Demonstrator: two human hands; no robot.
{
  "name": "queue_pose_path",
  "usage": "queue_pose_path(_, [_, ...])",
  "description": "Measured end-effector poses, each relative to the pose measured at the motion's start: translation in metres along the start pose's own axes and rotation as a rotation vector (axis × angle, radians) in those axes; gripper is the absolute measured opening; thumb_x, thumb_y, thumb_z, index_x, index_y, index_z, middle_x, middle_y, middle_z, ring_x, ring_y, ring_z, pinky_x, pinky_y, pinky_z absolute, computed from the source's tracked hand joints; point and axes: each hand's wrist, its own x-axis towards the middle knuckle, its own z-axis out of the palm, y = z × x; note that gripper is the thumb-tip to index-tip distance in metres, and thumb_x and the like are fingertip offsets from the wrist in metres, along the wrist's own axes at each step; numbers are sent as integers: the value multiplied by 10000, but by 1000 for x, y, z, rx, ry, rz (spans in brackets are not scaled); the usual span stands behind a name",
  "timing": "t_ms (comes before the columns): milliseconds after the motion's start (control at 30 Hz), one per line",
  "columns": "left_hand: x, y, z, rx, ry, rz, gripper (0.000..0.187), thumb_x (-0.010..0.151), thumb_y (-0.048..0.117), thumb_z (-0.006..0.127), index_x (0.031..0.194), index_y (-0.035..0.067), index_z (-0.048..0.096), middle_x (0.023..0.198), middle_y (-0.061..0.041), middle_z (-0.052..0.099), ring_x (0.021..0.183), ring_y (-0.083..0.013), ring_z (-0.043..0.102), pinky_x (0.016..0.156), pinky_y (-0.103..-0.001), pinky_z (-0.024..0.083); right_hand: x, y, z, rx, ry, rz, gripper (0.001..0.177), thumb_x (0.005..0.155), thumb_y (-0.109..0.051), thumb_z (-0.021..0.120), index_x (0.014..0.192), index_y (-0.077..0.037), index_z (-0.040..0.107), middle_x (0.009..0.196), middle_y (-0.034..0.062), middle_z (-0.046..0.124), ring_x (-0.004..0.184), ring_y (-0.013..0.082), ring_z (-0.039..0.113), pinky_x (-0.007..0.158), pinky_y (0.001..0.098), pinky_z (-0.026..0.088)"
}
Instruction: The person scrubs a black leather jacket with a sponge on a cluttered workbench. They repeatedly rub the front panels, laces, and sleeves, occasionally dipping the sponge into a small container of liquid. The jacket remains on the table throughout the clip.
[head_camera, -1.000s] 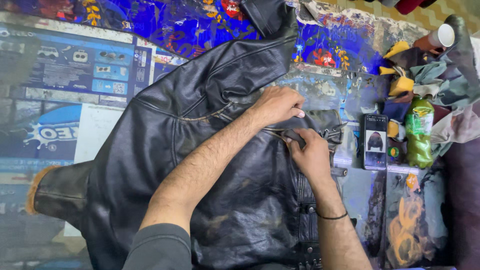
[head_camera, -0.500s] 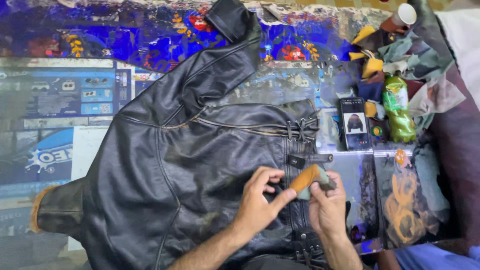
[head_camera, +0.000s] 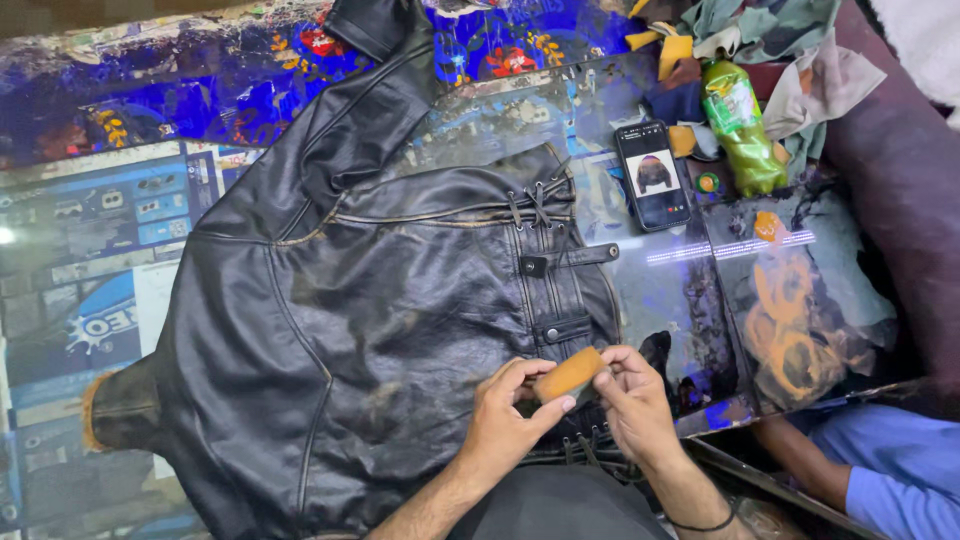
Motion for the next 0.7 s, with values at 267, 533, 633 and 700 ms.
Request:
queue_pose_path(267, [-19,-29,57,-313,-10,31,453,887,34,835,1262,4,583,1090,-95,704,1004,-133,713,877,-294,615,-26,-22,8,501,35,193,566,939,-312,651,1419,-40,522,1262,86,638,1184,233,620,1039,438,485])
queue_pose_path(533, [-20,-10,71,-124,-127,-2,524,850,85,837,1272,24,533,1169,-120,675,1060,-191,703,915,-339,599,-26,-33,5,410,90,327,475,1053,-421,535,1385,-81,524,1254,107,643,1157,270,599,927,442,483])
queue_pose_path(633, [-20,-4,56,131,-244,127,509,862,139,812,1304,37,579,1251,-135,673,1164,-292,684,1008,-416,562,-18,-34,-29,413,150,328,412,1019,-414,520,1273,-90,517,1142,94,643,1128,290,654,962,443,534])
queue_pose_path(700, [-20,-5,43,425,-159,242,447,902,201,800,1284,67,610,1305,-135,660,1254,-345,638,1073,-467,510,-8,-43,-56,247,214,230,406,1036,-405,512,1305,-102,529,1114,108,659,987,279,650,799,436,531])
